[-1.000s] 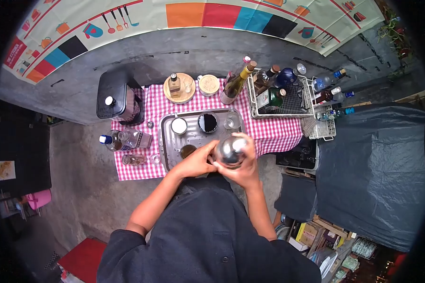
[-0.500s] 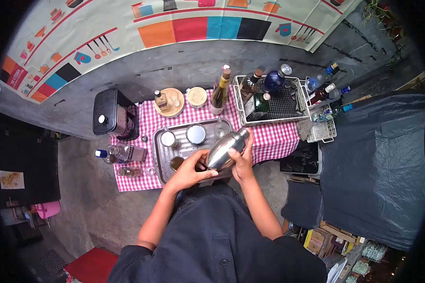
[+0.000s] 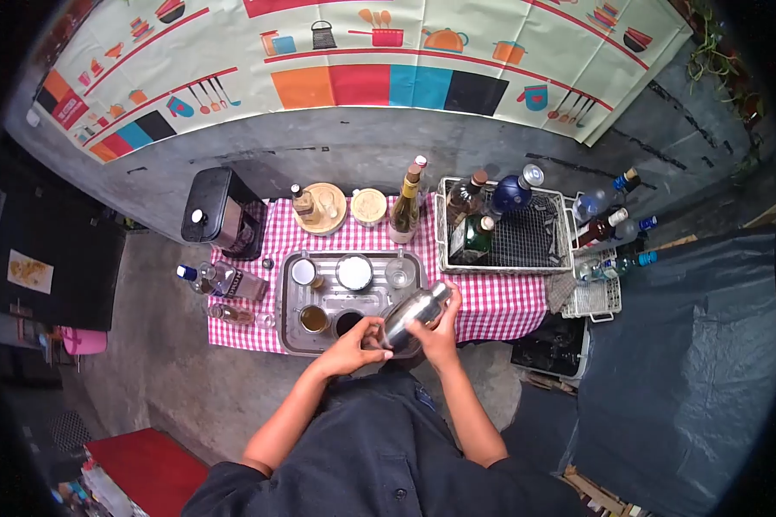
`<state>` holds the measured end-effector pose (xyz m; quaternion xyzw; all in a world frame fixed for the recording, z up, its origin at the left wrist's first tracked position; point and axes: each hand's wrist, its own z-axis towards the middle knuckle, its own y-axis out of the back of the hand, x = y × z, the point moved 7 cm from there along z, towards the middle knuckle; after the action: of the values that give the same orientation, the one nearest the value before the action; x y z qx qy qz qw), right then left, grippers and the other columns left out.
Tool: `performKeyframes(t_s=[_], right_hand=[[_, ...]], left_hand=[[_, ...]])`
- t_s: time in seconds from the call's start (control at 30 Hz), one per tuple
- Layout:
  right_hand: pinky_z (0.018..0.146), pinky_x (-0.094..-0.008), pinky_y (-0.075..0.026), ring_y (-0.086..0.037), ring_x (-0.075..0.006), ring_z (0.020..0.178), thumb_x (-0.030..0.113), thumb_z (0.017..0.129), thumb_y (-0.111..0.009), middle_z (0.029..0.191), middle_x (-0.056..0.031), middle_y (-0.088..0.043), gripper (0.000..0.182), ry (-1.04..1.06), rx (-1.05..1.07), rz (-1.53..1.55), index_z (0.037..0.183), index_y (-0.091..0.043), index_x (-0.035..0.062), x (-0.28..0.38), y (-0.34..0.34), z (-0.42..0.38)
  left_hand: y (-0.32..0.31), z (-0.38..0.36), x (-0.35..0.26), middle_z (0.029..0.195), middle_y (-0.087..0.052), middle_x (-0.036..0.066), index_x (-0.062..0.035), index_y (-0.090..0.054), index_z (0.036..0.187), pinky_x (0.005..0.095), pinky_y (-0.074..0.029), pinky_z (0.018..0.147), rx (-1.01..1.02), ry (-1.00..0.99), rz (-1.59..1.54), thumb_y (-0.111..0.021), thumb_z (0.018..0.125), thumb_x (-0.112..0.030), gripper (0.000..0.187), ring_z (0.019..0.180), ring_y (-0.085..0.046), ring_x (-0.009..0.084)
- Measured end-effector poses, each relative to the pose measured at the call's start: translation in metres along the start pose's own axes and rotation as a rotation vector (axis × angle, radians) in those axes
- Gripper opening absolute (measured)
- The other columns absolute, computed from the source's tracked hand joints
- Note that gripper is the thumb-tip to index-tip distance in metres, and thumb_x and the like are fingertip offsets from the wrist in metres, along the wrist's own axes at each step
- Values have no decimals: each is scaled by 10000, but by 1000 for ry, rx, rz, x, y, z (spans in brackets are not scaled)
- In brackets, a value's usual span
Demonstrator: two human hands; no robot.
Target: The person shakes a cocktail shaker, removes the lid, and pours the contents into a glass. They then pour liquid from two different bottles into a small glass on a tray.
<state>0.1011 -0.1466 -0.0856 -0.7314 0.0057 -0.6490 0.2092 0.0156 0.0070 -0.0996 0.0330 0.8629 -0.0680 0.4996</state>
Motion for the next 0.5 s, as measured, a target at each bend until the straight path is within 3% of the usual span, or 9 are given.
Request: performKeyframes(t_s=[0.03, 0.1, 0.13, 0.17, 0.27, 0.4, 0.47, 0.5], right_hand=[[997, -389, -436, -473, -259, 1197, 144, 687, -854, 1306, -160, -395, 1043, 33, 37, -156, 1459, -153, 135, 12, -7, -1], [952, -425, -486, -501, -314, 1201, 199, 686, -873, 1336, -188, -391, 1003, 258, 187, -515, 1421, -193, 137, 34, -22, -12], [935, -441, -503, -511, -341, 1205, 229, 687, -879, 1349, -203, -390, 982, 337, 284, -630, 1404, -213, 150, 42, -32, -17], [906, -466, -524, -528, -401, 1199, 267, 685, -878, 1352, -232, -410, 924, 548, 366, -662, 1362, -255, 185, 58, -46, -19], [905, -470, -520, -556, -442, 1146, 237, 681, -871, 1305, -251, -465, 877, 615, 482, -780, 1329, -281, 205, 83, -74, -28], [947, -450, -498, -542, -391, 1181, 210, 676, -882, 1316, -222, -449, 908, 655, 435, -747, 1347, -271, 171, 70, -74, -26], [996, -417, -460, -510, -321, 1207, 168, 676, -886, 1320, -177, -425, 950, 340, 235, -536, 1375, -243, 127, 42, -57, -18], [1024, -396, -430, -472, -264, 1219, 113, 680, -870, 1321, -139, -398, 987, 217, 155, -402, 1407, -202, 86, 40, -56, -15]], left_hand=[[-5, -1, 0, 1083, -563, 65, -28, -400, 1336, 272, -492, 845, 59, -53, -140, -771, 810, -64, 645, 960, -565, 119], [-11, 0, -1, 1283, -506, 107, -47, -325, 1403, 308, -476, 987, 157, -43, -350, -745, 765, 54, 770, 1150, -542, 154], [-13, 1, -4, 1283, -506, 107, -47, -325, 1403, 308, -476, 987, 158, -53, -353, -745, 765, 54, 770, 1150, -542, 154], [-13, 0, -10, 1328, -493, 103, -45, -307, 1430, 327, -453, 1019, 153, -107, -354, -755, 750, 40, 818, 1199, -520, 165], [-6, 1, -16, 1408, -454, 100, -42, -261, 1487, 380, -387, 1101, 145, -153, -281, -790, 697, 16, 953, 1293, -467, 188], [2, -5, -23, 1345, -505, 93, -26, -331, 1447, 357, -429, 1055, 178, -230, -282, -776, 737, -1, 839, 1248, -500, 181], [11, -10, -13, 1260, -544, 90, -23, -340, 1424, 321, -478, 978, 157, -93, -258, -740, 770, 25, 768, 1177, -546, 164], [16, -13, -19, 1142, -584, 72, -2, -419, 1359, 297, -498, 895, 114, -171, -188, -768, 799, -69, 663, 1057, -577, 142]])
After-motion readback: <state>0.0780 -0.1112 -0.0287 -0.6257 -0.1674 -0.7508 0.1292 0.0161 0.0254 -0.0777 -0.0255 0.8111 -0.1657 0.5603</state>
